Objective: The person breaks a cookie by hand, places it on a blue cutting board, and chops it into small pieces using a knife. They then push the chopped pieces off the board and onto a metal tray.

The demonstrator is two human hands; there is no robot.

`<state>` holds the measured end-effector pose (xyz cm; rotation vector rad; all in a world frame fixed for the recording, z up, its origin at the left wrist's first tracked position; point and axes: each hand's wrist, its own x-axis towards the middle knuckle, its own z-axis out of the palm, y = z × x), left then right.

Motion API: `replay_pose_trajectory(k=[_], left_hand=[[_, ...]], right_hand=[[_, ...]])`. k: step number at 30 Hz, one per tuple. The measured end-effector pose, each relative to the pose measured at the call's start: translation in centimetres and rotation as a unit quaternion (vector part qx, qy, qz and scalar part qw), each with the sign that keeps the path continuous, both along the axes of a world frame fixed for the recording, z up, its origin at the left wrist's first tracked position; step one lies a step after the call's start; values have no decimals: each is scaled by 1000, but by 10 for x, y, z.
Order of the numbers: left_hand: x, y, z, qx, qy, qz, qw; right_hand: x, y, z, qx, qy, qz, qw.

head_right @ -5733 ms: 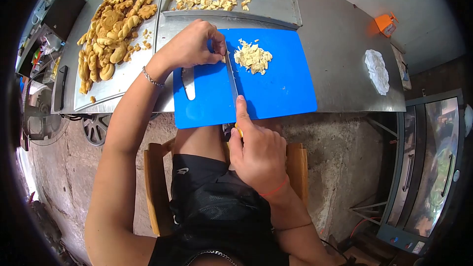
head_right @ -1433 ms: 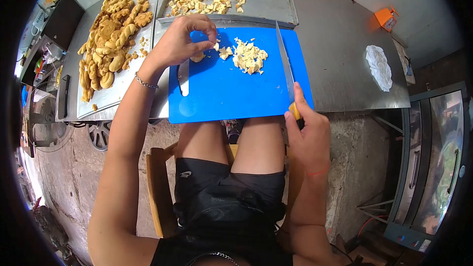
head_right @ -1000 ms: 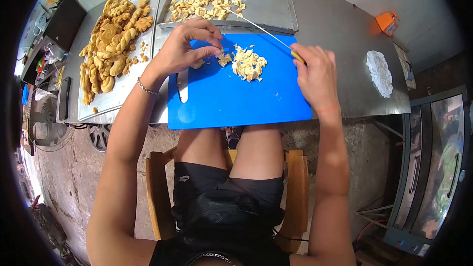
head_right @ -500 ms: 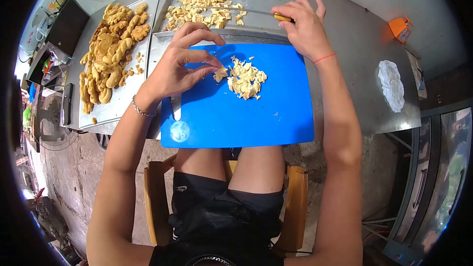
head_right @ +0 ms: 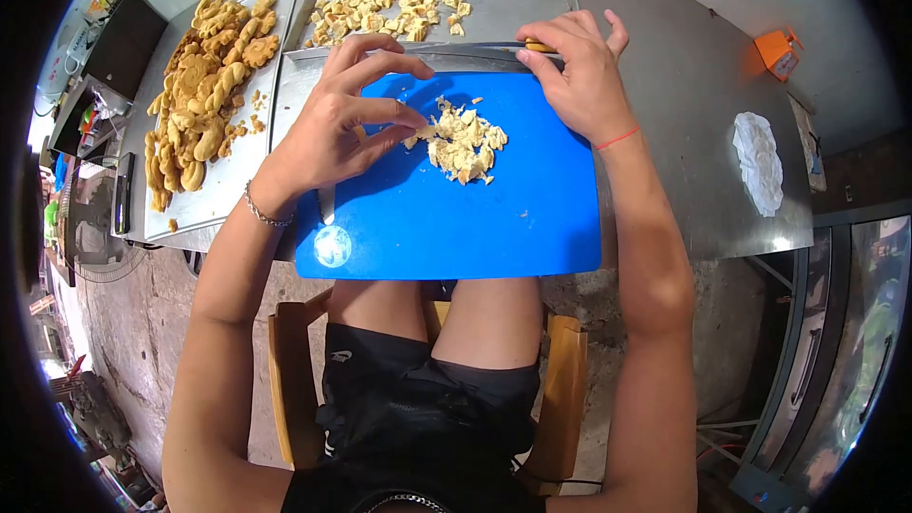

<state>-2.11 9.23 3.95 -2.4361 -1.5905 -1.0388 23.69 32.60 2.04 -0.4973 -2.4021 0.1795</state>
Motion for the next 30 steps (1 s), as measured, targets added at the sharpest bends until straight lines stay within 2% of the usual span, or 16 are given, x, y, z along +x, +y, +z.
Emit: replay_pose_trajectory(k=[12,21,25,30], left_hand=[[-2,4,-5,-3,-20,0,1000],[-1,3,-4,49,-20,9,999],[-8,0,6,107,-35,81,990],[-26,2,3,148,-57,115,981]], right_hand=[[2,0,-5,-12,6,-11,1000],[3,4,-8,-9,5,-22,1000],[3,4,-8,-8,6,-21,1000],[2,-4,-2,11,1,-31,999]])
